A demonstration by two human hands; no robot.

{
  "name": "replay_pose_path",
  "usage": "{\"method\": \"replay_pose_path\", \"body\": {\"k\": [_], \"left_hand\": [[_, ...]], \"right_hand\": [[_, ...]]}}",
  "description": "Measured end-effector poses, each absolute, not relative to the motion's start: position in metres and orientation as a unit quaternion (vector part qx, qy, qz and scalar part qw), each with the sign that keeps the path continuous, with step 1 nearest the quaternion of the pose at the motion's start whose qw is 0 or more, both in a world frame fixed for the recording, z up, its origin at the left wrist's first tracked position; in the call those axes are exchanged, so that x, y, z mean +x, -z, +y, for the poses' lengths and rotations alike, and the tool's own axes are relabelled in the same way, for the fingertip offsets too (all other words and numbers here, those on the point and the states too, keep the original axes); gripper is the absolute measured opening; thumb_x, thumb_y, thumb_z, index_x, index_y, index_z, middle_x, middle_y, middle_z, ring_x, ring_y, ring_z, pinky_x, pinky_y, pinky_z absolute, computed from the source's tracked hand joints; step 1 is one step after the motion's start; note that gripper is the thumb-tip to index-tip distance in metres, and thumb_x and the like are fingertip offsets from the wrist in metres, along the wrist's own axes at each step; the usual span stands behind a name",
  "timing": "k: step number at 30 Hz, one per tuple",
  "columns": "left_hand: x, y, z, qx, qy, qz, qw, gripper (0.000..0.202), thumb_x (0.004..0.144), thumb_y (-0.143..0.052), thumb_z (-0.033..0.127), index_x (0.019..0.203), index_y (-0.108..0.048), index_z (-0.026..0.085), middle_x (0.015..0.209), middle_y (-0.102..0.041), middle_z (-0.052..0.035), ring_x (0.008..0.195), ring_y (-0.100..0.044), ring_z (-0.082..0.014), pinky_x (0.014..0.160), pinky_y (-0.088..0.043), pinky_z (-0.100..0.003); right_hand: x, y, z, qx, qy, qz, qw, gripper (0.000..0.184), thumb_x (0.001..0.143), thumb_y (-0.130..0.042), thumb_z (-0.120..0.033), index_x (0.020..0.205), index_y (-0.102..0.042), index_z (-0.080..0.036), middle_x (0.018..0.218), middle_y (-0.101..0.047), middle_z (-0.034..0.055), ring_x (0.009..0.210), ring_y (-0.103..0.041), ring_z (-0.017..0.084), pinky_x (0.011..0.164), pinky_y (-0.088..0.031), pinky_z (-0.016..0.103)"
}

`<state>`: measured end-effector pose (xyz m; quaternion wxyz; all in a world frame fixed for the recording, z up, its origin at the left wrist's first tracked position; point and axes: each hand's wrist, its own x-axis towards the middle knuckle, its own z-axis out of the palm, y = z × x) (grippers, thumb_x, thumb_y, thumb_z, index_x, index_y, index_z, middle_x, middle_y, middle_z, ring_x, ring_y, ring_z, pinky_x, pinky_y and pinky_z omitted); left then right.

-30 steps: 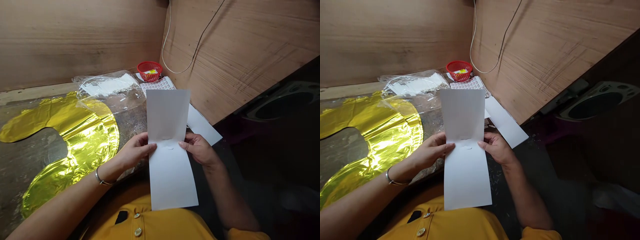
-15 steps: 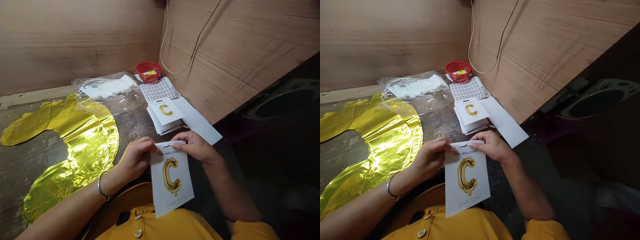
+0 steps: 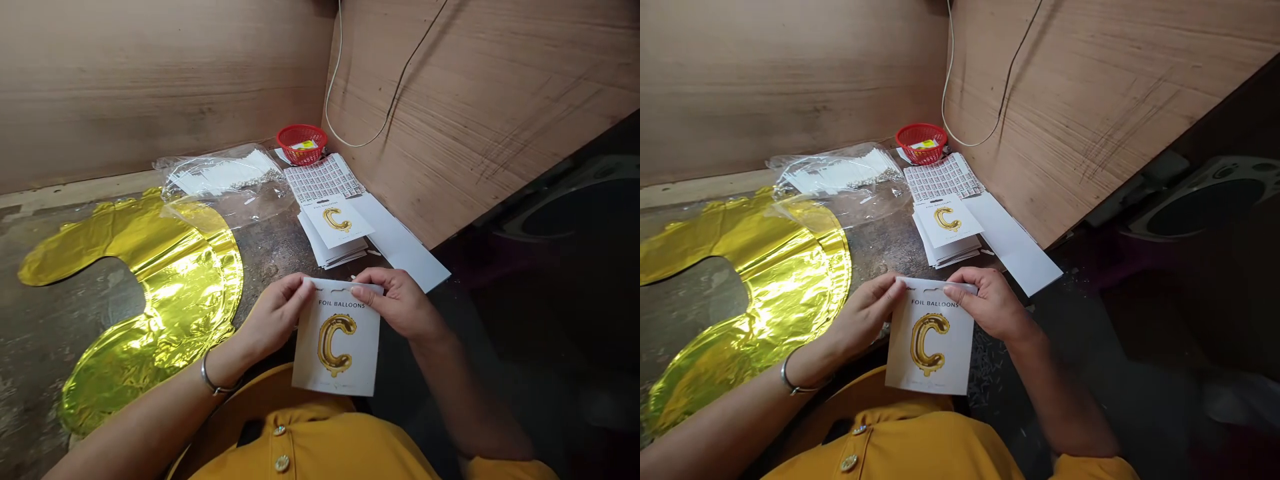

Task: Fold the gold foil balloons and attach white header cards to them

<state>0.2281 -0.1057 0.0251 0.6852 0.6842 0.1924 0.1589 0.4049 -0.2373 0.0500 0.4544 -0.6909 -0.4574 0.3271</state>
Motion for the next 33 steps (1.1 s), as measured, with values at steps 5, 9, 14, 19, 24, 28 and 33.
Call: {"method": "replay_pose_path", "body": {"k": [5,9,14,19,24,28,33], "left_hand": [[0.226,-0.013,-0.112,0.722,-0.169,0.19,0.643,0.026,0.09,-0.054,0.041,0.085,-0.056,0.016,0.077,-0.061,-0.0029,0.07,-0.055,-0.0145,0.061,-0.047,-0.025],[0.227,-0.015,-0.111,0.773,-0.166,0.176,0.587,0.025,0.091,-0.052,0.039,0.08,-0.055,0.016,0.07,-0.057,-0.0002,0.063,-0.051,-0.0123,0.055,-0.042,-0.022],[0.225,-0.015,-0.114,0.814,-0.183,0.146,0.531,0.023,0.092,-0.05,0.033,0.076,-0.05,0.017,0.063,-0.052,0.0029,0.058,-0.043,-0.0093,0.052,-0.035,-0.02],[0.222,-0.015,-0.113,0.838,-0.188,0.106,0.501,0.025,0.094,-0.048,0.03,0.073,-0.046,0.017,0.06,-0.05,0.0041,0.056,-0.038,-0.0079,0.052,-0.032,-0.02],[0.222,-0.016,-0.111,0.846,-0.18,0.114,0.488,0.028,0.093,-0.049,0.032,0.069,-0.045,0.017,0.058,-0.047,0.0044,0.054,-0.037,-0.008,0.05,-0.03,-0.02],[0.223,-0.016,-0.111,0.841,-0.164,0.113,0.504,0.027,0.093,-0.05,0.034,0.071,-0.049,0.017,0.06,-0.05,0.0034,0.055,-0.04,-0.0085,0.051,-0.032,-0.02],[0.221,-0.019,-0.11,0.819,-0.15,0.128,0.539,0.026,0.092,-0.052,0.037,0.075,-0.054,0.017,0.063,-0.056,0.0012,0.056,-0.047,-0.0101,0.051,-0.037,-0.02]], "right_hand": [[0.407,-0.055,-0.235,-0.705,-0.267,-0.506,0.418,0.018,0.086,-0.063,-0.032,0.096,-0.071,-0.019,0.091,-0.072,0.003,0.082,-0.065,0.016,0.072,-0.05,0.027],[0.407,-0.075,-0.23,-0.691,-0.248,-0.587,0.342,0.015,0.087,-0.06,-0.024,0.096,-0.07,-0.019,0.092,-0.072,0.0025,0.083,-0.065,0.016,0.075,-0.049,0.027],[0.389,-0.089,-0.231,-0.704,-0.119,-0.669,0.209,0.01,0.083,-0.052,-0.01,0.084,-0.06,-0.017,0.085,-0.061,0.0037,0.074,-0.055,0.015,0.068,-0.041,0.027],[0.405,-0.089,-0.226,-0.667,-0.312,-0.635,0.232,0.004,0.084,-0.053,-0.016,0.085,-0.057,-0.017,0.08,-0.059,0.0009,0.069,-0.051,0.012,0.062,-0.04,0.025],[0.438,-0.07,-0.212,-0.551,-0.561,-0.532,0.314,0.021,0.084,-0.064,-0.034,0.086,-0.066,-0.014,0.078,-0.064,0.0008,0.07,-0.055,0.011,0.064,-0.044,0.023],[0.436,-0.057,-0.207,-0.524,-0.616,-0.478,0.344,0.023,0.075,-0.074,-0.03,0.09,-0.068,-0.014,0.082,-0.067,0.0009,0.071,-0.059,0.011,0.065,-0.047,0.023],[0.441,-0.052,-0.216,-0.599,-0.52,-0.501,0.346,0.012,0.073,-0.072,-0.026,0.078,-0.071,-0.016,0.076,-0.07,0.0006,0.068,-0.062,0.012,0.065,-0.049,0.024]]}}
